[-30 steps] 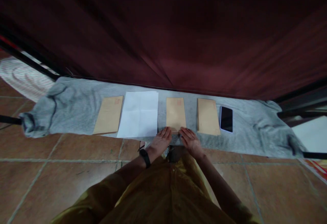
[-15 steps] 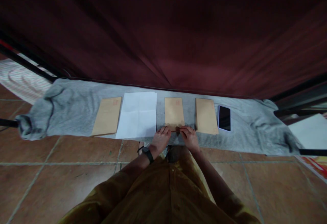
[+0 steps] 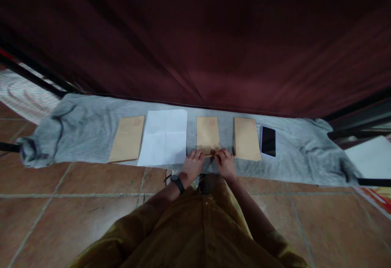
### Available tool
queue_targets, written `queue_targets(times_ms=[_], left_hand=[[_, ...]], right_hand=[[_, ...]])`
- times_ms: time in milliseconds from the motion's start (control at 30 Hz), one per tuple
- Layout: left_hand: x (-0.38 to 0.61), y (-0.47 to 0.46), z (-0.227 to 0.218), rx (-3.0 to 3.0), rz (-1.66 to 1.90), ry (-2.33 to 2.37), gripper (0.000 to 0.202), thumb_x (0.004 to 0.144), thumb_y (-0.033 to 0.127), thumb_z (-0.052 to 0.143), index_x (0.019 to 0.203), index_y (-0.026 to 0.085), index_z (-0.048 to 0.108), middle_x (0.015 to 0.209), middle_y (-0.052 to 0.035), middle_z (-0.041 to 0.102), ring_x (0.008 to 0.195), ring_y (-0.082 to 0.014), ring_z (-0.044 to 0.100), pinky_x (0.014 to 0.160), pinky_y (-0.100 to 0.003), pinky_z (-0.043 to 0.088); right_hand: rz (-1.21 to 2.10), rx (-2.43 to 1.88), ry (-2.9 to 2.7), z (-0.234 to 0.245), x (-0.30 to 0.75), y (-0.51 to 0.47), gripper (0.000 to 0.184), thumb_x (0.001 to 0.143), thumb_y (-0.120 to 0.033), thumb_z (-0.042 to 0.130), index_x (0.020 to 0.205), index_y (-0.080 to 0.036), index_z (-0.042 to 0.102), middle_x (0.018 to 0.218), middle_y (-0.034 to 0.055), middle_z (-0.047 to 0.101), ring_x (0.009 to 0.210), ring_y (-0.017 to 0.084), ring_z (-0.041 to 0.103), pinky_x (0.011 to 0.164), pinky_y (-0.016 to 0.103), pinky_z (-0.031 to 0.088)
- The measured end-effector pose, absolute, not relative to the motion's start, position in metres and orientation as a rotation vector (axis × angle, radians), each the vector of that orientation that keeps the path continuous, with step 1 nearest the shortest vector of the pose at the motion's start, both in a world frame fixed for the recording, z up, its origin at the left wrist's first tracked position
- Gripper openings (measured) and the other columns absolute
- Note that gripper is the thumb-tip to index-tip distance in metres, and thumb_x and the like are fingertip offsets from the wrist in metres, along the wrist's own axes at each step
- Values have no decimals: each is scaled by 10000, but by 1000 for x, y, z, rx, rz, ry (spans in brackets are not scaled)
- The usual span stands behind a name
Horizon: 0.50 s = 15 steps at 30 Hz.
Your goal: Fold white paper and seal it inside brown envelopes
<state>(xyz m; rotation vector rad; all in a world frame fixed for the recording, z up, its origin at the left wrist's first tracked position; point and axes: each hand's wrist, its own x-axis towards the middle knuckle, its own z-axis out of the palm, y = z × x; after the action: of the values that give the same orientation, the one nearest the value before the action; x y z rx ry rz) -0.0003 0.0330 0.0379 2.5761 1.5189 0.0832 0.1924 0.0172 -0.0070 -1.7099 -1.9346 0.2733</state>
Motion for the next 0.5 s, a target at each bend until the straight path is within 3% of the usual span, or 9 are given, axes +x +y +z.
queue_targets(times_ms=[133, 333, 500], left_hand=[[2, 36, 34, 2496, 193, 1611, 212, 940, 78, 482, 1025, 165, 656, 1092, -101, 663, 1084, -253, 593, 905, -358, 489], [4, 40, 29, 2373, 368, 1665, 104, 966, 220, 554, 962, 182, 651, 1040, -85, 653, 1063, -260, 585, 913, -376, 496], [7, 41, 33, 2288, 421, 1696, 149, 970, 165, 508, 924, 180, 649, 1042, -82, 646, 1030, -244, 586, 912, -382, 502]], right_hand=[[272, -1724, -1919, -7, 192, 17, 134, 987, -254, 534, 987, -214, 662, 1026, 63, 660, 980, 204, 604, 873, 325, 442], [312, -1700, -1904, -6, 193, 18, 124, 985, -296, 560, 989, -217, 656, 1038, 59, 652, 989, 203, 604, 869, 321, 446], [273, -1756, -1903, -6, 190, 19, 114, 981, -287, 563, 981, -214, 650, 1025, 63, 649, 986, 214, 598, 873, 331, 442]])
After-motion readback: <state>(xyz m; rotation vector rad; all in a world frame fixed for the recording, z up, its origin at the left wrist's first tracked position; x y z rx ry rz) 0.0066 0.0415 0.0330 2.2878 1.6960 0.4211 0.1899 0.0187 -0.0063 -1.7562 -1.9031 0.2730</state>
